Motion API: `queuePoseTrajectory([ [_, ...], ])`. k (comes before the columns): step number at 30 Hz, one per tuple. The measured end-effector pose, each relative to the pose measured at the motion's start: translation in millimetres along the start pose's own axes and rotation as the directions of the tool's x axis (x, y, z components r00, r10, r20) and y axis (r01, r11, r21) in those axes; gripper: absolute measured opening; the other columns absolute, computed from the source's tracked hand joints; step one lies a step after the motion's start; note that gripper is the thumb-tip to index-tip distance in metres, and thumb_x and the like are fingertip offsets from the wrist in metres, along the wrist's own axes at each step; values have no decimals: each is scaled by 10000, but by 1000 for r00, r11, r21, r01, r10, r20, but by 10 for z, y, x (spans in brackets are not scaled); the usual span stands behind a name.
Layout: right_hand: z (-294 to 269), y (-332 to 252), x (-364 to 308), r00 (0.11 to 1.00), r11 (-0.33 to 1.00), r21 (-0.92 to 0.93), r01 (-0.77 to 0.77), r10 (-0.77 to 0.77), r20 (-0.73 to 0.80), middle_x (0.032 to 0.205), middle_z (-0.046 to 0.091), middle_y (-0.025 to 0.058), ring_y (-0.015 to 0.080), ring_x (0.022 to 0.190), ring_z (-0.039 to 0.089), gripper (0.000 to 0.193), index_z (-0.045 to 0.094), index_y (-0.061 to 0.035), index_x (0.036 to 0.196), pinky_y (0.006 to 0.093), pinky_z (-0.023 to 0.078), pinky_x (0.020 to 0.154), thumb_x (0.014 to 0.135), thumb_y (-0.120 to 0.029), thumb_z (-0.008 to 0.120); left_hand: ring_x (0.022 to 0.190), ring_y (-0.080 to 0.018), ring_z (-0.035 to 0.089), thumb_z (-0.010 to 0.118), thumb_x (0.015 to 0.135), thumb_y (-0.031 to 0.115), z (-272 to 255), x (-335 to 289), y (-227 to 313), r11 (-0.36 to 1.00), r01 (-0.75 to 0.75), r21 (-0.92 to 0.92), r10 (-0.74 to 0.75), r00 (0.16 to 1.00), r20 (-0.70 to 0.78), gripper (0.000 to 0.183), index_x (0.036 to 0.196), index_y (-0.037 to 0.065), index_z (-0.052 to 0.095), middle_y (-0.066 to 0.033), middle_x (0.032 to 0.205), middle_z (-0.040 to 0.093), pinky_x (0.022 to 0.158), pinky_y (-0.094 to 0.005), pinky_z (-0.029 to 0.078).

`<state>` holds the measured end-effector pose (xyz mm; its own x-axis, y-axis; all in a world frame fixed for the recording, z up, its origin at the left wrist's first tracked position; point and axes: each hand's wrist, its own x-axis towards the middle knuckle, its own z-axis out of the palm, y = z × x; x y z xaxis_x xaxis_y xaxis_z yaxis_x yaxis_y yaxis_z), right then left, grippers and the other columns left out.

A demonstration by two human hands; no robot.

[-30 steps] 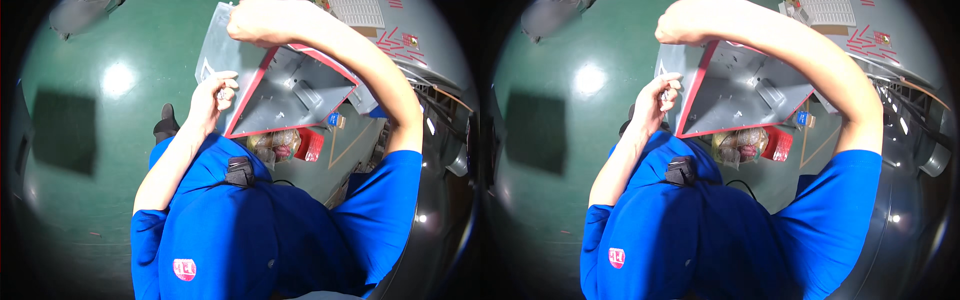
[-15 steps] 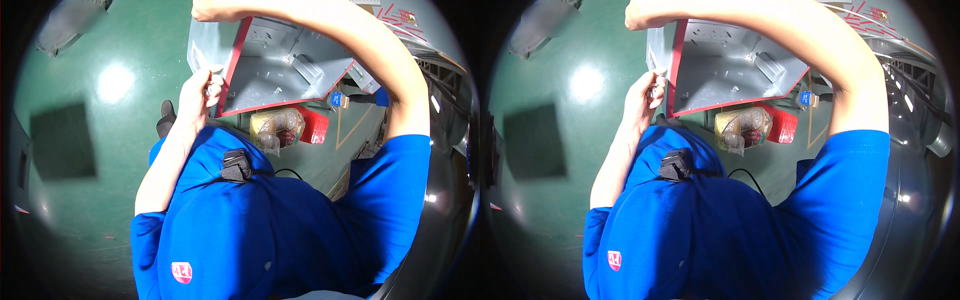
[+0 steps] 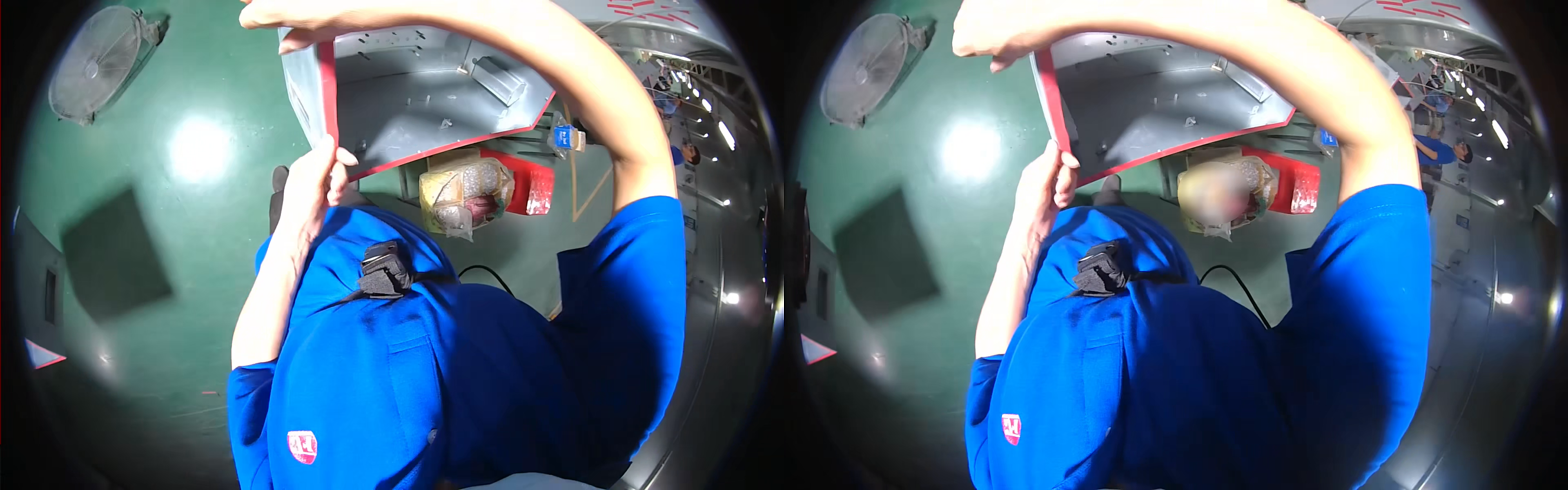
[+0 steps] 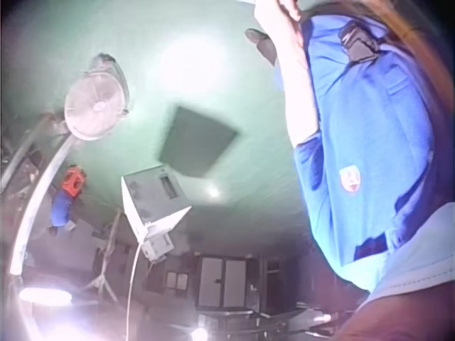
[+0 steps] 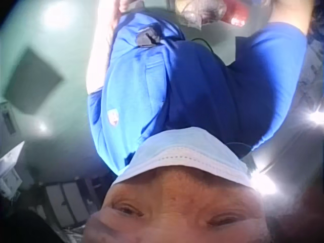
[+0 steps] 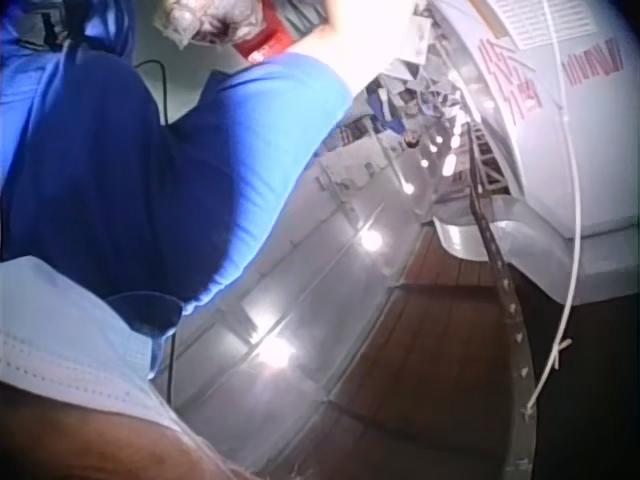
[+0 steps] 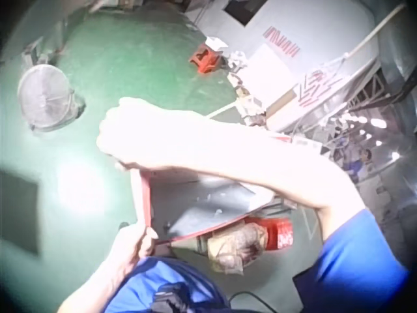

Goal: Assembling and checking the alignment of various metal enclosure boxes on a factory floor.

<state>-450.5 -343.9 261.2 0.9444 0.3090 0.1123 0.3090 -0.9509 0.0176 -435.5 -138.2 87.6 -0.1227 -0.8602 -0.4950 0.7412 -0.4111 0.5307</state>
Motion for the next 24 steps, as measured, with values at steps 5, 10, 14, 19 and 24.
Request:
queuePoseTrajectory([
  [5,-15,-608,-778,906,796,435,-421,395,154,729,579,120,278,718,587,153,590,-1,742,383,460,647,733,-148,632,410,-51,362,468,957,331,238,-114,-148,952,-30,305,-40,974,221,405,756,3,598,12,483,438,398,-195,291],
  [10,645,-1365,-1720,752,117,845,-523,531,392,796,613,78,180,766,598,195,653,-22,911,319,482,719,742,-119,644,432,-44,376,574,904,316,383,-82,-403,927,174,333,-271,923,274,363,763,-6,666,17,488,469,436,-195,287],
  [14,795,-1842,-2005,655,-57,909,-414,674,341,862,637,89,174,803,607,231,654,-6,948,309,486,737,735,-94,641,440,-50,400,583,894,372,549,-25,-516,914,239,329,-343,887,308,400,736,12,661,8,496,484,430,-198,298],
  [19,878,-1982,-2028,686,41,974,-224,717,128,862,632,98,195,822,611,202,641,9,918,313,479,734,730,-55,672,369,-85,382,551,876,494,575,-164,-664,918,111,381,-207,954,219,567,520,57,491,-12,438,433,363,-222,254],
  [24,1074,-2105,-2468,587,-35,972,-231,792,168,835,672,116,206,800,641,239,655,7,885,328,492,719,654,-49,669,371,-95,340,417,939,485,920,83,-902,904,80,420,-238,910,339,609,486,77,403,-8,433,384,377,-239,246],
])
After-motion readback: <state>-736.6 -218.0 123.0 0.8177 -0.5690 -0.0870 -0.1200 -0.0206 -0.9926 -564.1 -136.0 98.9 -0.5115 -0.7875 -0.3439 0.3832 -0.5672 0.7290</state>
